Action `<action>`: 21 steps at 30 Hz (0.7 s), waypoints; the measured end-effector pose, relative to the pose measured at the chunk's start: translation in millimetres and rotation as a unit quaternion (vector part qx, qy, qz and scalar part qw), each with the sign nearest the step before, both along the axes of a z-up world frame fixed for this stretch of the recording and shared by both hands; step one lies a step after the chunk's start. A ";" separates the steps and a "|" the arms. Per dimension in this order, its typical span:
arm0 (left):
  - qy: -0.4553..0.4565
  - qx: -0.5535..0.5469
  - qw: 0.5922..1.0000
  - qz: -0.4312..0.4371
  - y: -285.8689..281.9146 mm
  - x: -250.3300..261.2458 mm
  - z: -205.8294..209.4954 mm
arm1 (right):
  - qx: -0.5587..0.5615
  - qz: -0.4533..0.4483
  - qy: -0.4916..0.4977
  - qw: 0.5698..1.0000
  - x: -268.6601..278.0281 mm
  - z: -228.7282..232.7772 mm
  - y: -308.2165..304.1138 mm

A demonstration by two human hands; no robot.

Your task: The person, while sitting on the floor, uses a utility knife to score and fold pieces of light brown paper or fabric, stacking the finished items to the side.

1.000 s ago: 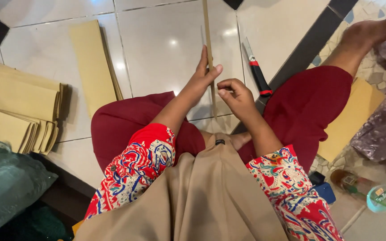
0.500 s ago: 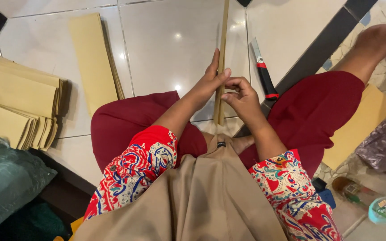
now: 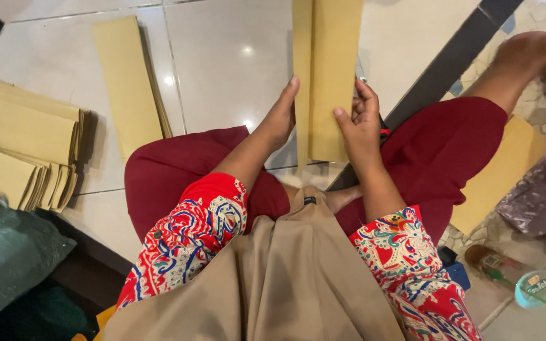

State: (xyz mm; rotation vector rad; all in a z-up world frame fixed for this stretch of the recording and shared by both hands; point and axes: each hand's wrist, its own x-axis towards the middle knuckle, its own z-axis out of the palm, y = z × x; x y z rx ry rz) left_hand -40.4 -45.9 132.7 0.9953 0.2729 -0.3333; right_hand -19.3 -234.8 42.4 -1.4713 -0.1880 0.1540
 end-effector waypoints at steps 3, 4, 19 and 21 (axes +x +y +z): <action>-0.025 0.015 1.000 0.000 9.9 -0.2 -49.0 | -0.002 -0.019 0.022 1.000 2.4 1.7 -1.3; -0.027 0.014 1.000 -0.002 9.8 -0.2 -52.8 | -0.002 -0.021 0.020 1.000 3.2 -4.9 -1.5; -0.056 0.128 0.987 -0.075 8.7 0.5 -25.8 | -0.274 -0.007 -0.128 0.953 -19.4 20.9 21.5; -0.016 0.096 0.994 -0.040 2.9 3.6 -43.6 | -0.131 0.009 -0.062 0.989 -13.6 13.5 13.0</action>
